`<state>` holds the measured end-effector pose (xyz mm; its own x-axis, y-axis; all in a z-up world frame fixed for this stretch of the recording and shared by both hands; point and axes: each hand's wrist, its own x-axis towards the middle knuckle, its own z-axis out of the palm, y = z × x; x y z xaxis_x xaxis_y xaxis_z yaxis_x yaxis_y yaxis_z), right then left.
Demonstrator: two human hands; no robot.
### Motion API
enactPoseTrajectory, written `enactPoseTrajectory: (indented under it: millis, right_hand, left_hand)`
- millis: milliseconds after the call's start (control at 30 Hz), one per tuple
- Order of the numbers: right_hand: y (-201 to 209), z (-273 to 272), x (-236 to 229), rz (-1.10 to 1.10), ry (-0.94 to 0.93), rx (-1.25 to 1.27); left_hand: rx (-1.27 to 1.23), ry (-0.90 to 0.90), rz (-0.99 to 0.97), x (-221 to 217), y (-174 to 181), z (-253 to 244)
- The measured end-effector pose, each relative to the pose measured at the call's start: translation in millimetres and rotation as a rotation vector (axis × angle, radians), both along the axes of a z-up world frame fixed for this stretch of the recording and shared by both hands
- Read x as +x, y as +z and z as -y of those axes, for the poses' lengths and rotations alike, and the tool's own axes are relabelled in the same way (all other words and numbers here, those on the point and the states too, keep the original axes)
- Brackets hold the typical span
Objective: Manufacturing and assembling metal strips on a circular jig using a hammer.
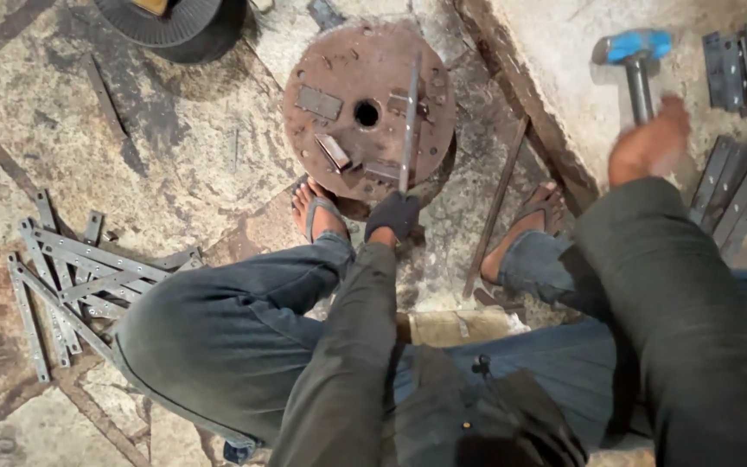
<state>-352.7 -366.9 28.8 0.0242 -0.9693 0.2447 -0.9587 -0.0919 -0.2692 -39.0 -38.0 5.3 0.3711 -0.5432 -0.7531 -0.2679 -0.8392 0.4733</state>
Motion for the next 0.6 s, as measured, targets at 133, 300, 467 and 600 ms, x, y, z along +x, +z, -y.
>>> enactPoseTrajectory:
  millis: [133,300,467,600]
  right_hand:
    - [90.7,-52.7,75.5,0.028,0.443,-0.226]
    - [174.8,-88.5,124.9,-0.144,0.733,0.185]
    - [280.7,-117.8,120.7,-0.124,0.564,0.615]
    - [329.6,-130.3,86.7,0.385,0.472,0.589]
  left_hand:
    - [-0.113,0.057,0.004,-17.6,26.0,24.5]
    - [-0.359,0.220,0.051,-72.2,60.7,59.8]
    - [-0.435,0.094,-0.155,-114.2,216.6,85.3]
    - [-0.619,-0.205,-0.204,-125.3,262.4,86.3]
